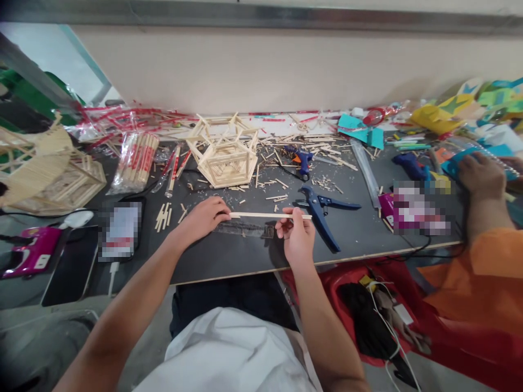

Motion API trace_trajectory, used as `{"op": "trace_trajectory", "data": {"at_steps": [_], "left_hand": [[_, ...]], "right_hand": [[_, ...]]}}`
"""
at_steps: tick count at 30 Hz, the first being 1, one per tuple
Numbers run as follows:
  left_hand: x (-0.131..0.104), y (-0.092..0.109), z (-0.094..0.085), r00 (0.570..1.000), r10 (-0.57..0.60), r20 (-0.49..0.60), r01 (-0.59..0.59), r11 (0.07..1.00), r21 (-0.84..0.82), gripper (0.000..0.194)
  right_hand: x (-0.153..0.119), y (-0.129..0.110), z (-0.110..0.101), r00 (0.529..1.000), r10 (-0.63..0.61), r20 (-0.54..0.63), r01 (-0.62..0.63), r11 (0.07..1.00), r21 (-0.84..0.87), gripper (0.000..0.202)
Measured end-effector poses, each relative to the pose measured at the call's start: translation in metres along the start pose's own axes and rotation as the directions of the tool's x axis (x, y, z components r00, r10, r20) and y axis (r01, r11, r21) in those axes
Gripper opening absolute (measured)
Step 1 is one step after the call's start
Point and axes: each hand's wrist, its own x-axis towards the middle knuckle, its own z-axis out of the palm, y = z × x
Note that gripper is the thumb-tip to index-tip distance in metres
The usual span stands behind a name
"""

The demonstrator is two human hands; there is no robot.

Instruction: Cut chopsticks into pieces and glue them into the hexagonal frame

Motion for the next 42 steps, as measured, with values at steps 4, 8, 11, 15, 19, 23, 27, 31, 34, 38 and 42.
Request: {"op": "trace_trajectory", "data": {"at_steps": [4, 8, 11, 15, 19, 23, 27, 31, 34, 38, 42], "left_hand": [[-0.004, -0.001, -0.003, 0.999, 0.038, 0.007, -0.038, 0.998, -0.048, 0.018], [-0.008, -0.007, -0.012, 1.0, 0.031, -0.001, -0.031, 0.99, -0.14, 0.016], [-0.009, -0.012, -0.02, 1.0, 0.021, 0.001, -0.021, 0.976, -0.215, 0.015], [-0.006, -0.014, -0.019, 0.993, -0.022, -0.115, -0.009, 0.964, -0.264, 0.013], [-0.002, -0.014, -0.006, 0.987, 0.049, -0.156, -0.079, 0.978, -0.194, 0.009], [-0.001, -0.014, 0.001, 0.991, 0.062, -0.122, -0.076, 0.991, -0.109, 0.016], [-0.001, -0.013, 0.0, 0.994, -0.047, -0.102, 0.033, 0.99, -0.139, 0.017], [0.001, -0.015, 0.0, 0.994, -0.033, -0.108, 0.022, 0.995, -0.095, 0.013], [0.001, -0.016, 0.0, 0.99, -0.04, -0.135, 0.025, 0.994, -0.108, 0.012], [-0.002, -0.012, -0.002, 0.966, -0.142, -0.214, 0.059, 0.933, -0.356, 0.015], [-0.006, -0.003, -0.005, 0.981, -0.145, -0.127, 0.032, 0.774, -0.632, 0.015]], "right_hand": [[0.014, -0.002, 0.001, 1.0, -0.006, 0.004, 0.006, 1.0, -0.004, 0.042], [0.022, -0.001, 0.003, 0.998, -0.023, 0.057, 0.026, 0.998, -0.054, 0.04], [0.023, 0.003, 0.003, 0.992, -0.042, 0.116, 0.054, 0.994, -0.099, 0.039], [0.021, 0.006, 0.004, 0.98, -0.038, 0.196, 0.071, 0.984, -0.162, 0.04], [0.017, 0.007, 0.005, 0.983, -0.025, 0.182, 0.065, 0.975, -0.213, 0.056], [0.013, 0.008, 0.005, 0.987, -0.015, 0.16, 0.056, 0.965, -0.258, 0.082], [0.011, 0.008, 0.003, 0.986, -0.001, 0.169, 0.05, 0.958, -0.282, 0.085], [0.009, 0.006, 0.002, 0.985, 0.016, 0.172, 0.033, 0.96, -0.277, 0.085], [0.008, 0.003, 0.001, 0.986, 0.03, 0.166, 0.014, 0.967, -0.254, 0.076], [0.011, -0.003, 0.001, 0.988, -0.038, 0.151, 0.076, 0.963, -0.258, 0.054], [0.019, -0.018, 0.008, 0.949, -0.181, 0.259, 0.264, 0.905, -0.335, 0.044]]}}
